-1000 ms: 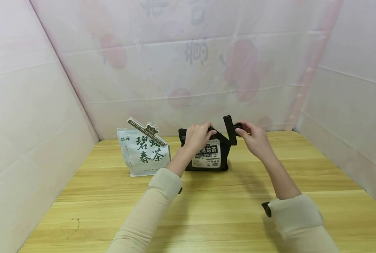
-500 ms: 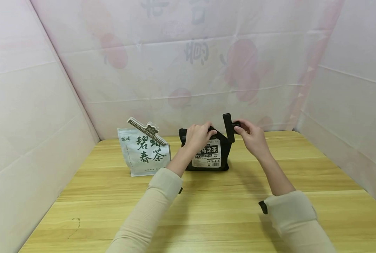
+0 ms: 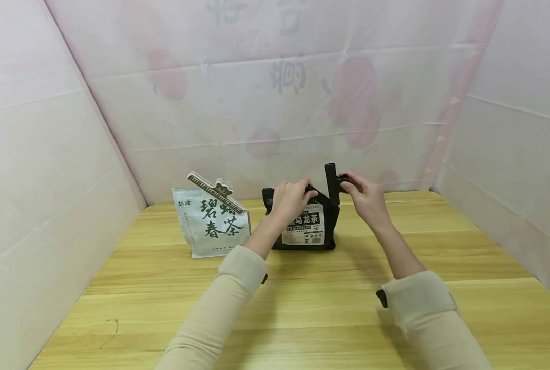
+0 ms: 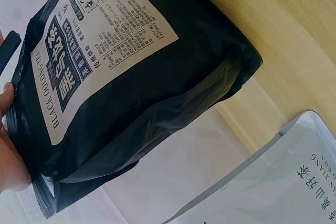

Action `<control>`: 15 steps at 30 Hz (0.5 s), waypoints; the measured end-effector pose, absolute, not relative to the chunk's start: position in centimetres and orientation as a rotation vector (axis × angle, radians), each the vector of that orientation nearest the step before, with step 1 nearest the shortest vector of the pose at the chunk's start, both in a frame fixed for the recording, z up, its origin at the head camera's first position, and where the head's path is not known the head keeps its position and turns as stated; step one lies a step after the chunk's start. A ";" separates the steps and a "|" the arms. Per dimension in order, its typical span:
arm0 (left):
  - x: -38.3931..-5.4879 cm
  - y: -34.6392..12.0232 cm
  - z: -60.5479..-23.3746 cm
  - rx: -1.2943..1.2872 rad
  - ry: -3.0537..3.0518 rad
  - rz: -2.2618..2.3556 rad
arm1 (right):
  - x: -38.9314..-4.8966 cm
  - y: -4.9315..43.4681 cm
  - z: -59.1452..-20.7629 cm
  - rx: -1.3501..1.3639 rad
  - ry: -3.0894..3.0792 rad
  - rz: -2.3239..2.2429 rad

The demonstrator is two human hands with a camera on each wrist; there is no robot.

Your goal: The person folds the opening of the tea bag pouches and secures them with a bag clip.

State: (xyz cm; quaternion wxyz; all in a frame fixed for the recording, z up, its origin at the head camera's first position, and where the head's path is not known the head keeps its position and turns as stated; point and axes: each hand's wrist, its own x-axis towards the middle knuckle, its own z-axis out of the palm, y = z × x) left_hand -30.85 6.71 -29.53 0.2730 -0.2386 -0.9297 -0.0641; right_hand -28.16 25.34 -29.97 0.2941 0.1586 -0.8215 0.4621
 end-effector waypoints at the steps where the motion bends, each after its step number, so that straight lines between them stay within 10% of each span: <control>1: -30.8 6.7 -29.5 -0.642 -2.502 -0.168 | -28.2 25.3 -30.0 0.415 -2.188 1.227; 15: -30.8 6.7 -29.6 -0.643 -2.468 -0.169 | -29.1 25.3 -30.3 0.364 -2.069 1.208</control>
